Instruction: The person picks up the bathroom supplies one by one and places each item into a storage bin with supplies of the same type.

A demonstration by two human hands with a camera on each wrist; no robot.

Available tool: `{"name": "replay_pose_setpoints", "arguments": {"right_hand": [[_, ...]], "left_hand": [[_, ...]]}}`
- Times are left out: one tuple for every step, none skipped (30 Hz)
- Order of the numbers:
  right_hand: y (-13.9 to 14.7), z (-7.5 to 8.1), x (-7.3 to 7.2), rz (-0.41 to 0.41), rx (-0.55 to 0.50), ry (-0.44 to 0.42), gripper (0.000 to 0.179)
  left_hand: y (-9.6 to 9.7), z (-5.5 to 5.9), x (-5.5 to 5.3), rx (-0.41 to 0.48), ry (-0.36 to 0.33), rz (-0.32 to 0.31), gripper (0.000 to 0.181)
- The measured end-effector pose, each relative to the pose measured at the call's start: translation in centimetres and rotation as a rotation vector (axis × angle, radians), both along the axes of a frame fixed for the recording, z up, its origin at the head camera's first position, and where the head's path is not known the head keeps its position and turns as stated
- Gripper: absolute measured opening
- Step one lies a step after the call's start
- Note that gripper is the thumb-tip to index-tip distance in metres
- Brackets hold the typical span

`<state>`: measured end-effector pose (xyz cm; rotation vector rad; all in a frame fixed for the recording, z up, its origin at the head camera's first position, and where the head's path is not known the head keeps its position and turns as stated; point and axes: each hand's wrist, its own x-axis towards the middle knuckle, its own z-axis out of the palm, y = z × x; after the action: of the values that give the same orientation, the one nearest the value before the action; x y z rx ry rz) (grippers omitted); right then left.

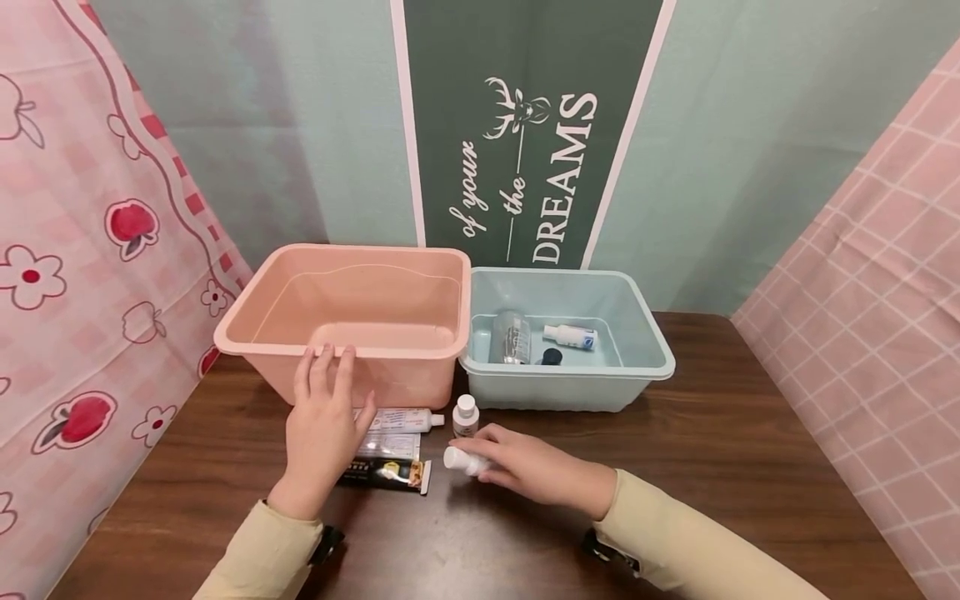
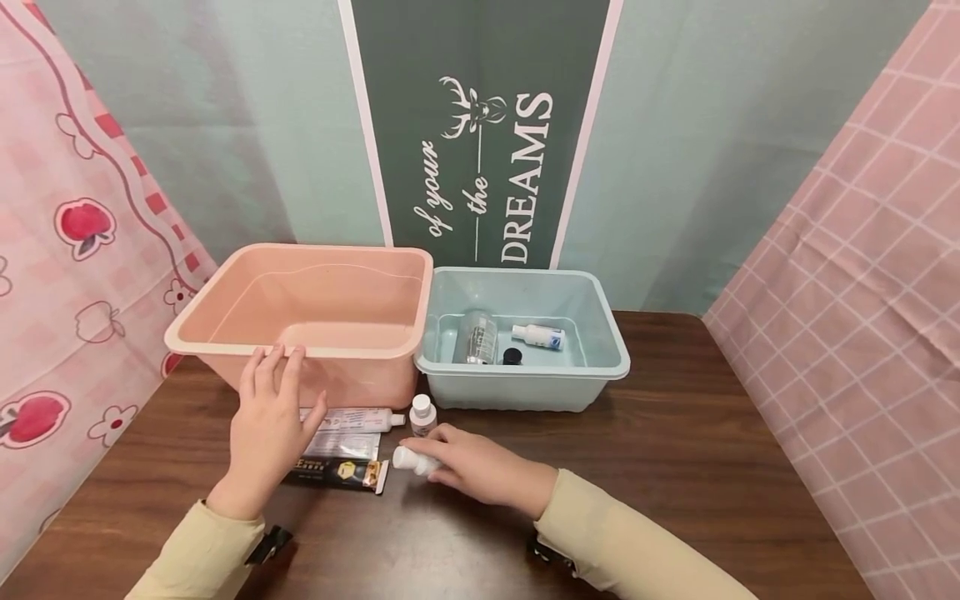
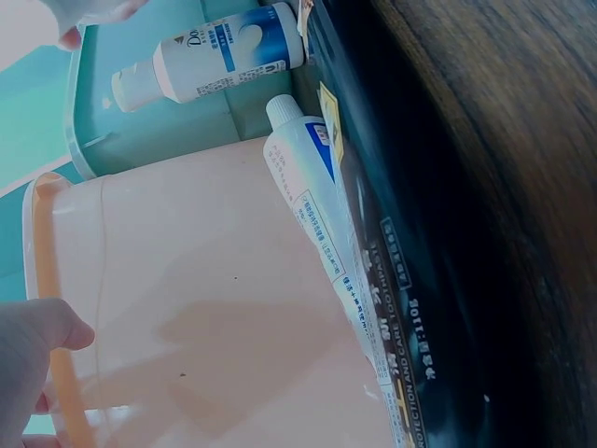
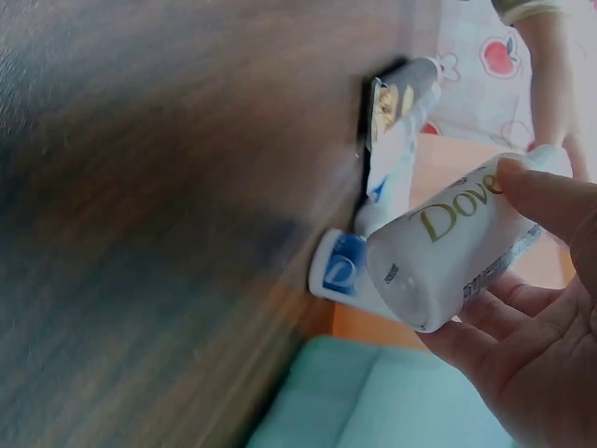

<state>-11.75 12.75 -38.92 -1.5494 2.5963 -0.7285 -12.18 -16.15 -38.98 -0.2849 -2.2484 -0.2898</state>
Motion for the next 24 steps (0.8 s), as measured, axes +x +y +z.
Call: {"name": "replay_pose_setpoints", "arguments": {"right_hand": [[0.2,0.1,0.0,-0.004,0.0,0.014,0.049],[0.4,0.3,-0.1,-0.008,0.0,0.028,0.049],[0.6,0.4,-0.1,-0.014,0.001,0.04,0.049],[0.8,0.5,-0.1,-0.018,-0.001,0.051,0.049],[1.0,0.6,-0.2,-0.024,0.004,0.065,0.049],[1.2,0.7,-0.3,-0.029,0.008,0.077,0.049],[1.3,0.7,-0.3,-0.031,0.011,0.089,0.049],[1.5,0.8,-0.3,-0.033,0.015,0.1,0.048],[1.7,0.8,-0.4,-0.034,0.022,0.107,0.048],[1.8,0.8,-0.4,-0.037,0.028,0.113,0.048],[1.9,0.8,-0.4,-0.041,0.037,0.12,0.048],[2.1,0.9,-0.4,-0.045,0.042,0.124,0.047],[2.2,1.0,-0.4,-0.053,0.049,0.127,0.047],[2.4,1.1,-0.5,-0.062,0.058,0.13,0.047],[2.6,1.2,-0.5,-0.071,0.068,0.136,0.047],[2.7,1.3,-0.5,-0.079,0.077,0.142,0.047],[2.9,1.4,-0.6,-0.086,0.083,0.151,0.048],[3.0,1.4,-0.6,-0.09,0.085,0.162,0.049],[3.2,1.5,-0.6,-0.095,0.088,0.173,0.05],[3.4,1.5,-0.7,-0.097,0.089,0.187,0.051],[3.5,1.5,-0.7,-0.1,0.088,0.2,0.051],[3.6,1.6,-0.8,-0.103,0.085,0.212,0.052],[3.8,1.6,-0.8,-0.107,0.083,0.224,0.052],[3.9,1.7,-0.9,-0.113,0.084,0.23,0.052]], "left_hand": [[0.0,0.0,-0.1,-0.001,0.003,-0.001,0.064],[0.0,0.0,-0.1,-0.001,0.005,-0.002,0.064],[0.1,0.1,-0.2,-0.002,0.006,-0.001,0.064],[0.1,0.1,-0.2,-0.002,0.007,-0.001,0.064],[0.1,0.1,-0.2,-0.002,0.006,0.0,0.063],[0.1,0.1,-0.1,-0.001,0.004,0.0,0.063],[0.1,0.1,-0.1,-0.001,-0.001,0.0,0.063],[0.1,0.1,0.0,0.0,-0.006,-0.001,0.062],[0.1,0.1,0.1,-0.001,-0.01,-0.001,0.062],[0.1,0.0,0.1,-0.001,-0.014,-0.002,0.062],[0.1,0.0,0.2,-0.002,-0.019,-0.002,0.061],[0.0,-0.1,0.3,-0.003,-0.021,-0.002,0.061],[0.0,-0.1,0.3,-0.004,-0.023,-0.002,0.061],[0.0,-0.2,0.3,-0.004,-0.022,-0.003,0.061],[0.0,-0.2,0.3,-0.006,-0.022,-0.003,0.061],[0.0,-0.2,0.4,-0.006,-0.02,-0.004,0.061],[0.0,-0.2,0.3,-0.006,-0.017,-0.006,0.061],[0.0,-0.2,0.3,-0.006,-0.013,-0.008,0.061],[0.0,-0.2,0.3,-0.006,-0.009,-0.011,0.061],[0.0,-0.2,0.3,-0.007,-0.006,-0.012,0.061],[0.0,-0.2,0.3,-0.007,-0.003,-0.014,0.061],[0.0,-0.1,0.2,-0.005,-0.001,-0.015,0.061],[0.0,-0.1,0.2,-0.004,-0.001,-0.016,0.061],[0.0,0.0,0.2,-0.004,-0.001,-0.015,0.06]]}}
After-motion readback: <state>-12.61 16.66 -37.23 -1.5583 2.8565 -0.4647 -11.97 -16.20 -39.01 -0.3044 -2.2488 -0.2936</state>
